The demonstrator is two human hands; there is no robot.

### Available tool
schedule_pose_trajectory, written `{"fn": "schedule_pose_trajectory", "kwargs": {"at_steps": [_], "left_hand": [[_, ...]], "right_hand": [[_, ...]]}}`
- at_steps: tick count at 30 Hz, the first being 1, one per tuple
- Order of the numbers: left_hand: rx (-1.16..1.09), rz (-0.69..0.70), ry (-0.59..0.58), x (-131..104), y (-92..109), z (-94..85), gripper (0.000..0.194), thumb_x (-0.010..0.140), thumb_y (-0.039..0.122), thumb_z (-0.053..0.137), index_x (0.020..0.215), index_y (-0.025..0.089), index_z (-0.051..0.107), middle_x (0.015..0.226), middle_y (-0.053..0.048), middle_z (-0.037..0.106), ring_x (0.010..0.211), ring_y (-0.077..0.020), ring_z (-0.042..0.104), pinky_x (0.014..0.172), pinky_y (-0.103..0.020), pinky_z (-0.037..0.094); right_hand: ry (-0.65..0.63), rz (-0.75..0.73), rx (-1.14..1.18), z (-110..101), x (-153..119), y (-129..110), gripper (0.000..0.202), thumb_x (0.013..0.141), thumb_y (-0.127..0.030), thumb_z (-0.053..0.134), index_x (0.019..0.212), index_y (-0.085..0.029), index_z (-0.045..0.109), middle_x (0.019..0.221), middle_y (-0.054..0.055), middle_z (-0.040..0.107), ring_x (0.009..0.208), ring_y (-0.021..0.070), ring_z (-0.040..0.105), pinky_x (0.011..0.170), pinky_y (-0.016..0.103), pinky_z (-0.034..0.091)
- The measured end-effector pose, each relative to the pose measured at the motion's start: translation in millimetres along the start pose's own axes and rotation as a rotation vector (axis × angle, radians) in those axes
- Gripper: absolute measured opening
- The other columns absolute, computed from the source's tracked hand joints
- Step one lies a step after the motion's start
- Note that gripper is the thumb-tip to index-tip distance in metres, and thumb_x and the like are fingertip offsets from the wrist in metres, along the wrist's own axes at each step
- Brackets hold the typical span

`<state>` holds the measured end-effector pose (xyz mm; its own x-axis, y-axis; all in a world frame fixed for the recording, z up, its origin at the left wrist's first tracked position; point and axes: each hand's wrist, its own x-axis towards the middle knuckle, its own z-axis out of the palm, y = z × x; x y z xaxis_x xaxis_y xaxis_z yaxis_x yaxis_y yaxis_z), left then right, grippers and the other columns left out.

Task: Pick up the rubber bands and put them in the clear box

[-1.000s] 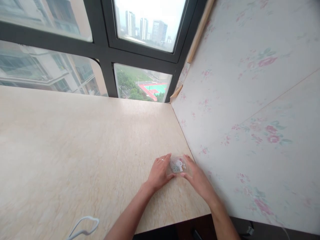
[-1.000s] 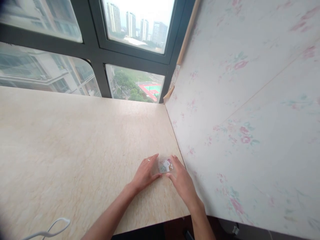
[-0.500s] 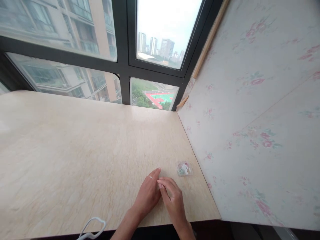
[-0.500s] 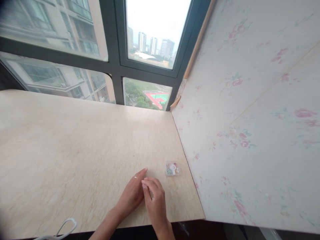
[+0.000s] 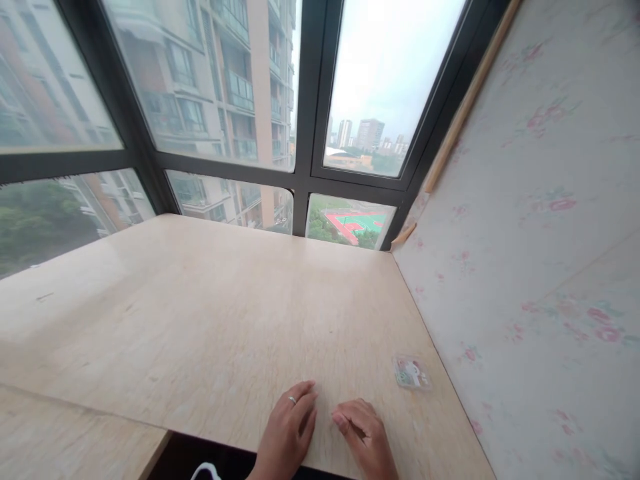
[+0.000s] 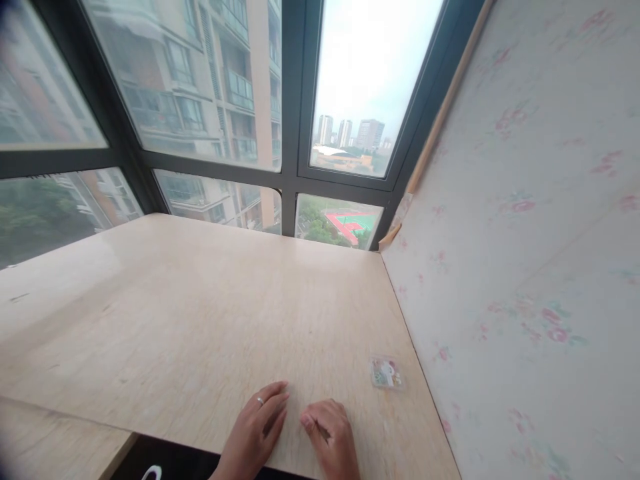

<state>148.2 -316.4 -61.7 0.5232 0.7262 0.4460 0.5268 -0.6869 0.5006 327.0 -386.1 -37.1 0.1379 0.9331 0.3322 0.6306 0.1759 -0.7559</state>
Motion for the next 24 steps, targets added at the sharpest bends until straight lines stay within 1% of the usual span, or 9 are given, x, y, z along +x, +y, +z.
{"fn": "schedule_pose_trajectory", "kwargs": {"at_steps": [5,10,13,16,21,24], "left_hand": [[0.062,0.018,0.048,3,9,2.3,0.023,0.091,0.021,0.046,0.102,0.021,0.065,0.114,-0.012,0.067,0.105,-0.0253,0.064,0.086,-0.041,0.058],[0.051,0.022,0.021,3,12,-1.9,0.022,0.091,0.019,0.045,0.096,0.020,0.067,0.113,-0.011,0.068,0.107,-0.0258,0.063,0.089,-0.043,0.056],[0.030,0.045,0.000,4,12,-4.8,0.024,0.091,0.018,0.045,0.096,0.020,0.068,0.112,-0.010,0.068,0.111,-0.0255,0.061,0.092,-0.043,0.055],[0.016,0.057,-0.001,5,13,-6.7,0.025,0.092,0.018,0.044,0.096,0.020,0.068,0.111,-0.010,0.069,0.112,-0.0249,0.060,0.093,-0.043,0.054],[0.005,0.033,0.013,6,16,-7.1,0.026,0.094,0.022,0.043,0.100,0.020,0.069,0.110,-0.009,0.069,0.112,-0.0229,0.061,0.095,-0.041,0.053],[-0.002,0.009,0.015,7,17,-7.0,0.027,0.094,0.024,0.043,0.101,0.021,0.069,0.110,-0.008,0.070,0.111,-0.0216,0.061,0.095,-0.040,0.053]], "right_hand": [[-0.016,0.028,0.007,5,-3,3,0.038,0.096,-0.043,0.043,0.077,-0.022,0.067,0.075,0.005,0.068,0.073,0.0208,0.062,0.073,0.033,0.047],[0.004,0.101,0.103,3,-8,1,0.045,0.099,-0.045,0.035,0.078,-0.022,0.068,0.077,0.006,0.068,0.079,0.0222,0.062,0.074,0.034,0.047],[0.036,0.126,0.164,2,-11,0,0.047,0.099,-0.047,0.034,0.078,-0.021,0.068,0.077,0.006,0.067,0.076,0.0219,0.062,0.072,0.033,0.048],[0.052,0.125,0.168,2,-11,-2,0.050,0.099,-0.048,0.033,0.077,-0.020,0.068,0.074,0.006,0.067,0.075,0.0217,0.061,0.071,0.033,0.047],[0.067,0.085,0.143,0,-11,-6,0.052,0.099,-0.049,0.032,0.075,-0.019,0.069,0.070,0.005,0.066,0.073,0.0209,0.061,0.070,0.032,0.045],[0.071,0.097,0.165,-2,-12,-7,0.054,0.099,-0.050,0.032,0.076,-0.019,0.070,0.070,0.005,0.066,0.073,0.0205,0.061,0.071,0.032,0.046]]}}
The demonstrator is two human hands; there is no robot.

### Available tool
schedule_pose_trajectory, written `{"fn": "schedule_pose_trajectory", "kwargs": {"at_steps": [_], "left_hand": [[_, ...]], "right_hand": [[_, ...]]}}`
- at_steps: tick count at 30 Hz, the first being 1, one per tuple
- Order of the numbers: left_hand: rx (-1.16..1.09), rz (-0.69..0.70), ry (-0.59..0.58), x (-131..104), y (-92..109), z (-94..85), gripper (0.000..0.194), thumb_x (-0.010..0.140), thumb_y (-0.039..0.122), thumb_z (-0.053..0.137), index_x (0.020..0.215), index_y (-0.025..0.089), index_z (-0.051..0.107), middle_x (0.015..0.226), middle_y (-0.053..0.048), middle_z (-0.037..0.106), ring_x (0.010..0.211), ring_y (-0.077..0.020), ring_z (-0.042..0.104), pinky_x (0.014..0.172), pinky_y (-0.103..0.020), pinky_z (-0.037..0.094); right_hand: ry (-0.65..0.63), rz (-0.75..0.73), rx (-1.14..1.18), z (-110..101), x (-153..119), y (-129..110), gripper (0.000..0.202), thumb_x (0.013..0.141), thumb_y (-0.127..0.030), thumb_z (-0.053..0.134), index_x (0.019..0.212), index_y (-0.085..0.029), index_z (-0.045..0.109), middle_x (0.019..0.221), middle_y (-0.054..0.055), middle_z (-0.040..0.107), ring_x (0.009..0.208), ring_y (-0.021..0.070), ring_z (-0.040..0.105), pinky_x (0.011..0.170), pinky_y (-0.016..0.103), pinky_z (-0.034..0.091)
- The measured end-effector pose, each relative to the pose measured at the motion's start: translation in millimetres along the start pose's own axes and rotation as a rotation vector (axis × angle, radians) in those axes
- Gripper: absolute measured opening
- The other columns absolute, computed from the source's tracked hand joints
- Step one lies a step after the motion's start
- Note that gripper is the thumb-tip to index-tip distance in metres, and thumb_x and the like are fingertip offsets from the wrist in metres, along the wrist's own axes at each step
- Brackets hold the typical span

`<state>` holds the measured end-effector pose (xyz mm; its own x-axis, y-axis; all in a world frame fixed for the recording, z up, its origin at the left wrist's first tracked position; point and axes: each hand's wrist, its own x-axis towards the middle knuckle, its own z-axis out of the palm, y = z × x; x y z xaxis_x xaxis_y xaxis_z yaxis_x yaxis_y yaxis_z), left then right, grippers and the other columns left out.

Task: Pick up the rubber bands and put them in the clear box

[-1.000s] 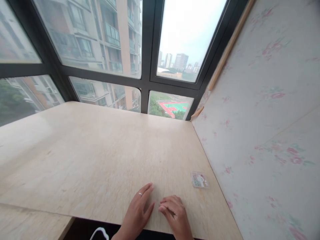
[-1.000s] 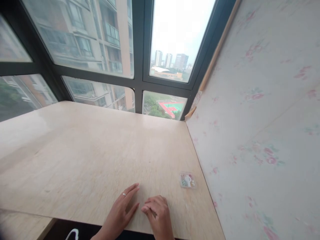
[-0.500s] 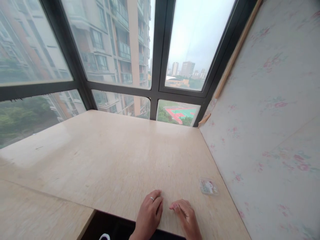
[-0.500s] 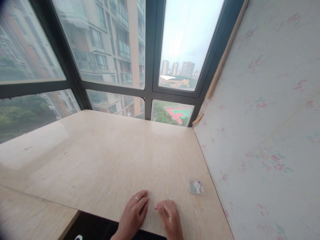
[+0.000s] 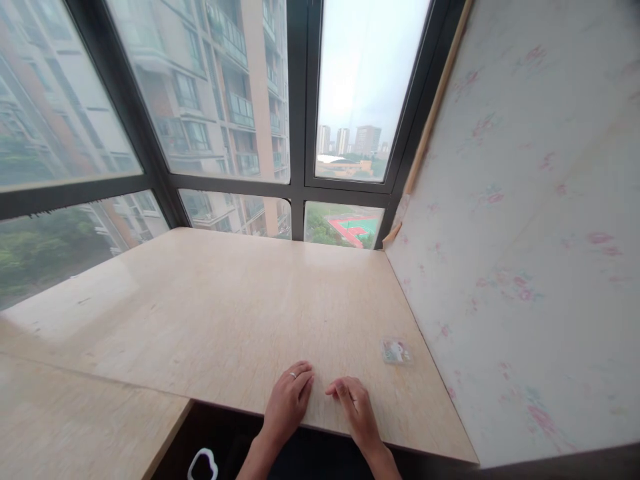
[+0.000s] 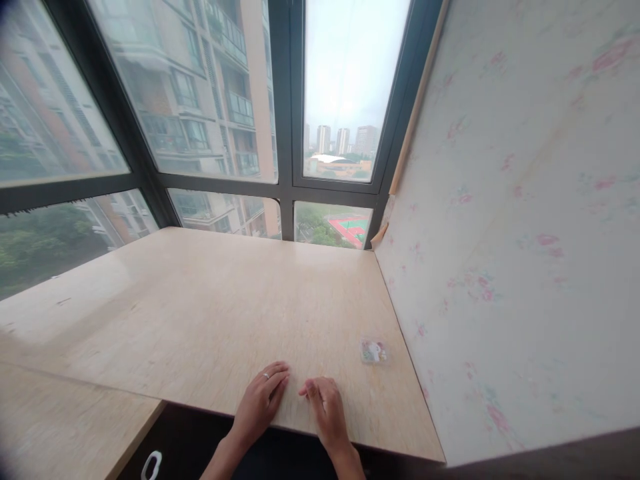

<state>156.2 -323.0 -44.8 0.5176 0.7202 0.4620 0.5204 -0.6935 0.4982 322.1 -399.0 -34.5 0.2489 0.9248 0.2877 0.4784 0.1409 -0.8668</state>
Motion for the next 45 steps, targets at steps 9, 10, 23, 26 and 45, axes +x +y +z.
{"fn": "schedule_pose_trajectory", "kwargs": {"at_steps": [9,10,23,26,45], "left_hand": [[-0.085,-0.113,-0.065,3,6,-6.8,0.035,0.097,0.032,0.037,0.109,0.022,0.069,0.115,-0.006,0.068,0.116,-0.0202,0.058,0.101,-0.040,0.048],[-0.106,-0.127,-0.074,4,6,-7.4,0.036,0.097,0.033,0.037,0.108,0.022,0.069,0.116,-0.006,0.068,0.117,-0.0203,0.057,0.102,-0.040,0.047],[-0.513,-0.692,0.131,-2,-3,-5.9,0.067,0.084,0.071,0.033,0.039,0.021,0.029,0.033,0.003,0.030,0.034,-0.0099,0.032,0.045,-0.024,0.037],[-0.532,-0.665,0.074,-3,-3,-3.4,0.067,0.084,0.072,0.026,0.041,0.022,0.021,0.036,0.003,0.025,0.036,-0.0092,0.026,0.042,-0.025,0.028],[-0.151,-0.331,0.045,-2,-14,6.1,0.049,0.090,0.040,0.036,0.051,0.021,0.014,0.045,0.004,0.018,0.039,-0.0083,0.022,0.042,-0.026,0.020]], "right_hand": [[0.026,0.031,0.020,1,-6,9,0.069,0.095,-0.062,0.031,0.046,-0.019,0.054,0.046,0.001,0.053,0.054,0.0155,0.056,0.063,0.026,0.044],[0.041,0.057,0.038,3,-8,12,0.069,0.093,-0.064,0.032,0.042,-0.020,0.048,0.040,0.000,0.048,0.047,0.0138,0.052,0.059,0.026,0.043],[0.109,0.139,0.040,8,-13,25,0.063,0.093,-0.066,0.027,0.047,-0.023,0.022,0.036,-0.005,0.027,0.036,0.0104,0.032,0.050,0.028,0.038],[0.122,0.116,-0.032,10,-13,30,0.063,0.094,-0.066,0.024,0.048,-0.022,0.022,0.039,-0.004,0.031,0.039,0.0115,0.036,0.053,0.029,0.037],[-0.021,0.265,0.242,2,-11,22,0.075,0.089,-0.068,0.036,0.033,-0.020,0.030,0.028,-0.004,0.027,0.025,0.0054,0.029,0.034,0.020,0.020]]}}
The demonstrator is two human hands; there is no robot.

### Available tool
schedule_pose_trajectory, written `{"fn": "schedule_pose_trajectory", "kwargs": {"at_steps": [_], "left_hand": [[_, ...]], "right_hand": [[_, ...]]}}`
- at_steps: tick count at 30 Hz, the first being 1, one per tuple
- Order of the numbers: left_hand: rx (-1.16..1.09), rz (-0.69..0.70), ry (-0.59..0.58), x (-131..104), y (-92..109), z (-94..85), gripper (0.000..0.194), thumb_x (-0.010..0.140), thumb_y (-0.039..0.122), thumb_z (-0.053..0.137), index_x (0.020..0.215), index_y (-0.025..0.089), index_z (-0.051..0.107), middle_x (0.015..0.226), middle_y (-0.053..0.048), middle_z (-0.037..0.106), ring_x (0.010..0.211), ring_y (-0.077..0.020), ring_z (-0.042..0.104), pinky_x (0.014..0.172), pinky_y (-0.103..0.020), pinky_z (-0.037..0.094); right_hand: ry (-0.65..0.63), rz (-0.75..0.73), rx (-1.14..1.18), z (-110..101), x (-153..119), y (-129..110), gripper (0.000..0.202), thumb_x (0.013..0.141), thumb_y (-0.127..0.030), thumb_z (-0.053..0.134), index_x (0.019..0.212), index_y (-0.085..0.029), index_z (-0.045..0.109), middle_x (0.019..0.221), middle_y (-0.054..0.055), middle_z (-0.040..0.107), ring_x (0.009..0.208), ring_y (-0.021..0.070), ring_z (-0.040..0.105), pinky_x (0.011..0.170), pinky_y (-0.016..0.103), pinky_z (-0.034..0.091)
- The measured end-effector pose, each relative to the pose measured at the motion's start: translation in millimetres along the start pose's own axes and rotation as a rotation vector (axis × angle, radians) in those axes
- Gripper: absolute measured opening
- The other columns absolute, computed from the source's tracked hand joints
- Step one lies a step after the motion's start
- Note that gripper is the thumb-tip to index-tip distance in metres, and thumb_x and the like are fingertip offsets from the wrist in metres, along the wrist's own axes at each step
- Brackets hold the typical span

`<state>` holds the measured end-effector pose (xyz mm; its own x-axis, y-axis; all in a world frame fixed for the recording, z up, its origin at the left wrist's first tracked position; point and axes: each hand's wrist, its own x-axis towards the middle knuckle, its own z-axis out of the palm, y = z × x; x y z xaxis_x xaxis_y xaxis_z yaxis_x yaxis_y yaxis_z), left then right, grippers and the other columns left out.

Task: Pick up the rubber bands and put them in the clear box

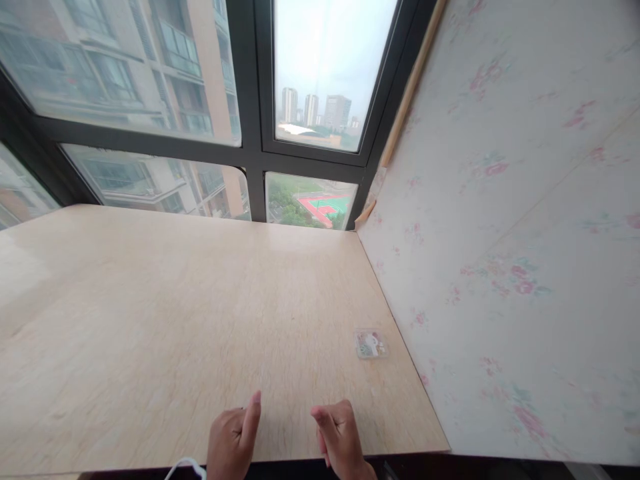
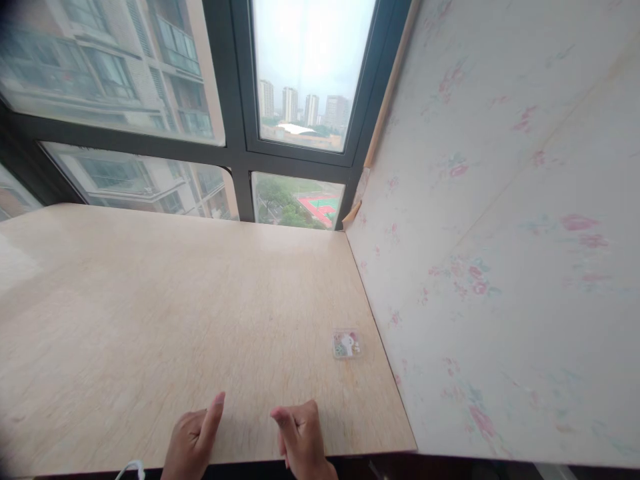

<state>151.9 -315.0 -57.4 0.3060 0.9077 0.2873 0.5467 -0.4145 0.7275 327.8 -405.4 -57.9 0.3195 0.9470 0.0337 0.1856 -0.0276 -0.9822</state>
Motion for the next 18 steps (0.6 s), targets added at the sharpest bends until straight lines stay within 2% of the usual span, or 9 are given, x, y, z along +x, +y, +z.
{"fn": "schedule_pose_trajectory", "kwargs": {"at_steps": [3,6,13,18], "left_hand": [[0.068,0.167,0.069,1,0,0.7,0.051,0.092,0.030,0.039,0.045,0.018,0.020,0.041,0.005,0.022,0.035,-0.0067,0.026,0.041,-0.024,0.022],[0.135,0.268,0.121,1,1,1.2,0.054,0.092,0.025,0.041,0.041,0.017,0.026,0.038,0.005,0.025,0.033,-0.0058,0.028,0.040,-0.023,0.023],[0.216,0.339,0.107,2,5,-2.1,0.059,0.095,0.025,0.039,0.037,0.015,0.033,0.036,0.005,0.031,0.032,-0.0053,0.032,0.040,-0.022,0.025],[0.270,0.372,0.091,4,8,-3.4,0.061,0.096,0.026,0.039,0.036,0.015,0.035,0.035,0.004,0.033,0.032,-0.0056,0.033,0.041,-0.022,0.025]], "right_hand": [[0.000,-0.058,-0.076,0,-1,-2,0.072,0.095,-0.058,0.034,0.034,-0.019,0.028,0.030,-0.005,0.026,0.029,0.0056,0.030,0.041,0.021,0.029],[-0.037,-0.050,-0.123,-1,-4,-6,0.069,0.097,-0.053,0.034,0.037,-0.020,0.027,0.033,-0.005,0.028,0.032,0.0064,0.033,0.044,0.022,0.031],[-0.034,-0.038,-0.161,-3,-5,-13,0.065,0.097,-0.052,0.033,0.041,-0.021,0.026,0.036,-0.004,0.030,0.035,0.0077,0.037,0.049,0.024,0.036],[-0.084,-0.066,-0.117,-4,-4,-11,0.065,0.099,-0.048,0.031,0.040,-0.020,0.026,0.035,-0.004,0.029,0.032,0.0069,0.033,0.041,0.023,0.027]]}}
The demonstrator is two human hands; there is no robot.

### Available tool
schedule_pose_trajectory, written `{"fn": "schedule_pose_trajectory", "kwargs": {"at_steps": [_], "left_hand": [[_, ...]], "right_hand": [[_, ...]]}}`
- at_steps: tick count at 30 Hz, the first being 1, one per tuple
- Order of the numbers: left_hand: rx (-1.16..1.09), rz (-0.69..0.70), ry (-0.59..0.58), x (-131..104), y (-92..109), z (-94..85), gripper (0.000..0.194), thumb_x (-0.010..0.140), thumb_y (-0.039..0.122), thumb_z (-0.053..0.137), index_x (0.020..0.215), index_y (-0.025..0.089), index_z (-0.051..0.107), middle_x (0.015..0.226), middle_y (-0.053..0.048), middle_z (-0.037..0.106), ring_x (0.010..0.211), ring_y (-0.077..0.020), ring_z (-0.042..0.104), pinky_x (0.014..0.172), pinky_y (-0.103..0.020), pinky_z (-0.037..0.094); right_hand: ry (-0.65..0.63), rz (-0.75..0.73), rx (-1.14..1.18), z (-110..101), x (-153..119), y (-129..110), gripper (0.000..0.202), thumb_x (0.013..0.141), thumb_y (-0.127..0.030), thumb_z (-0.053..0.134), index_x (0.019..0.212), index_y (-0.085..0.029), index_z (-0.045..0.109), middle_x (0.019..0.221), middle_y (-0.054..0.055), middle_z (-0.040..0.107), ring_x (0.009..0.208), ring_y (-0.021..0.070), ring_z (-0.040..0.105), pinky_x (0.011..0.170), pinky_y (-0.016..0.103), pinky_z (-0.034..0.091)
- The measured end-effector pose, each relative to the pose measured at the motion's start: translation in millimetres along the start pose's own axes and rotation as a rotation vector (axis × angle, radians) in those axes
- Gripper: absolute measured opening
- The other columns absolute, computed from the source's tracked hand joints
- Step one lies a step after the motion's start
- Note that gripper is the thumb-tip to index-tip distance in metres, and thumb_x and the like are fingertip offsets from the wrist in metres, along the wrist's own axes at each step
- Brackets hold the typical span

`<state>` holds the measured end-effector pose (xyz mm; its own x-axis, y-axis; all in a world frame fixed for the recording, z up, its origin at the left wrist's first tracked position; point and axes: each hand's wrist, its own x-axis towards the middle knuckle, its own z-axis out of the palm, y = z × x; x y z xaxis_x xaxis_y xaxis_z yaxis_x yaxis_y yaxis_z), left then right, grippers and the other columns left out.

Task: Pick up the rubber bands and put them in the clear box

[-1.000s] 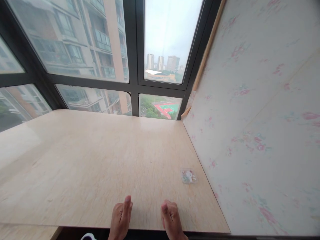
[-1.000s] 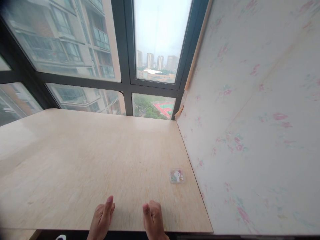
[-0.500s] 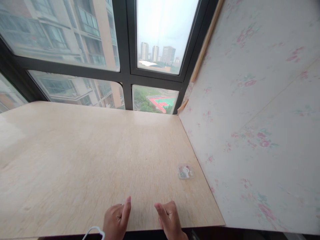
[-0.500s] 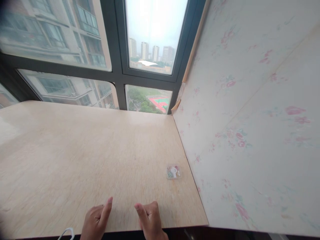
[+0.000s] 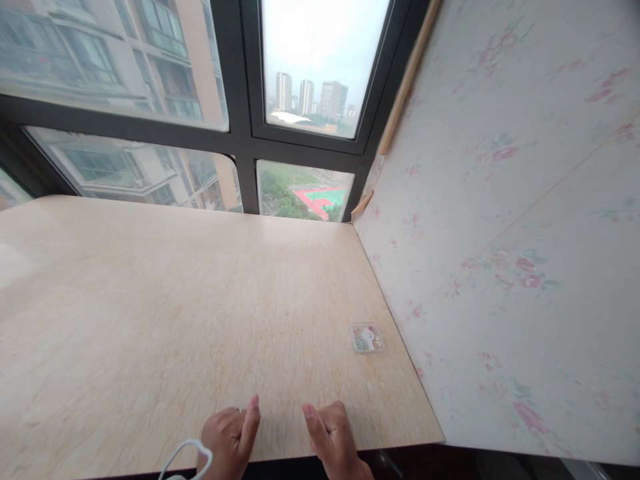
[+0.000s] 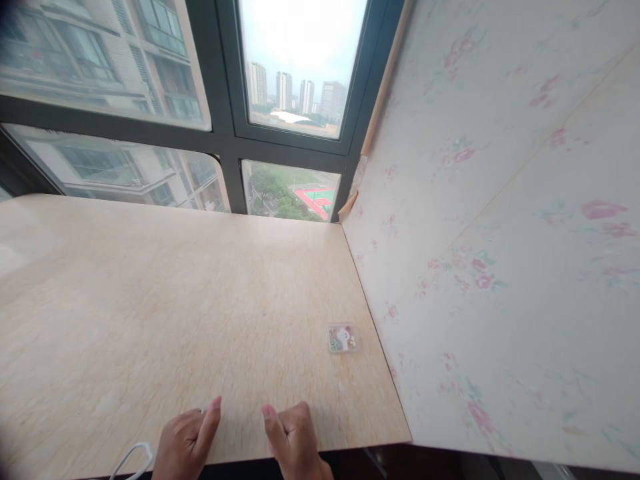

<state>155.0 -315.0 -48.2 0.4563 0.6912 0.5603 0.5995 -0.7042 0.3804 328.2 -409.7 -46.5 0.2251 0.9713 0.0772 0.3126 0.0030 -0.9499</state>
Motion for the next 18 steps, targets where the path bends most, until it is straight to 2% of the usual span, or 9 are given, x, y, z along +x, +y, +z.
{"fn": "schedule_pose_trajectory", "kwargs": {"at_steps": [7,11,14,18], "left_hand": [[0.054,0.063,0.009,6,5,-3.4,0.061,0.097,0.027,0.036,0.037,0.015,0.038,0.035,0.004,0.035,0.031,-0.0059,0.035,0.042,-0.024,0.025],[0.084,0.078,-0.018,4,6,-3.7,0.060,0.097,0.027,0.036,0.038,0.016,0.040,0.035,0.003,0.037,0.032,-0.0067,0.037,0.043,-0.024,0.025],[0.106,0.078,-0.054,2,6,-2.1,0.059,0.096,0.028,0.036,0.039,0.016,0.041,0.036,0.003,0.038,0.033,-0.0075,0.040,0.045,-0.024,0.026],[0.141,0.052,-0.103,1,6,1.2,0.058,0.096,0.031,0.038,0.040,0.017,0.043,0.036,0.003,0.042,0.035,-0.0091,0.045,0.045,-0.025,0.026]], "right_hand": [[0.028,-0.087,-0.041,2,-2,5,0.063,0.100,-0.043,0.029,0.041,-0.021,0.023,0.036,-0.005,0.027,0.032,0.0065,0.032,0.039,0.022,0.025],[0.146,-0.147,-0.092,-7,-3,7,0.063,0.101,-0.041,0.029,0.041,-0.021,0.020,0.034,-0.005,0.025,0.031,0.0063,0.029,0.039,0.021,0.027],[0.236,-0.196,-0.087,-32,-1,4,0.063,0.101,-0.033,0.030,0.040,-0.020,0.024,0.033,-0.006,0.028,0.030,0.0059,0.031,0.040,0.020,0.030],[0.321,-0.238,-0.287,-90,12,-10,0.050,0.099,-0.031,0.040,0.050,-0.020,0.044,0.044,-0.003,0.045,0.041,0.0094,0.045,0.046,0.022,0.037]]}}
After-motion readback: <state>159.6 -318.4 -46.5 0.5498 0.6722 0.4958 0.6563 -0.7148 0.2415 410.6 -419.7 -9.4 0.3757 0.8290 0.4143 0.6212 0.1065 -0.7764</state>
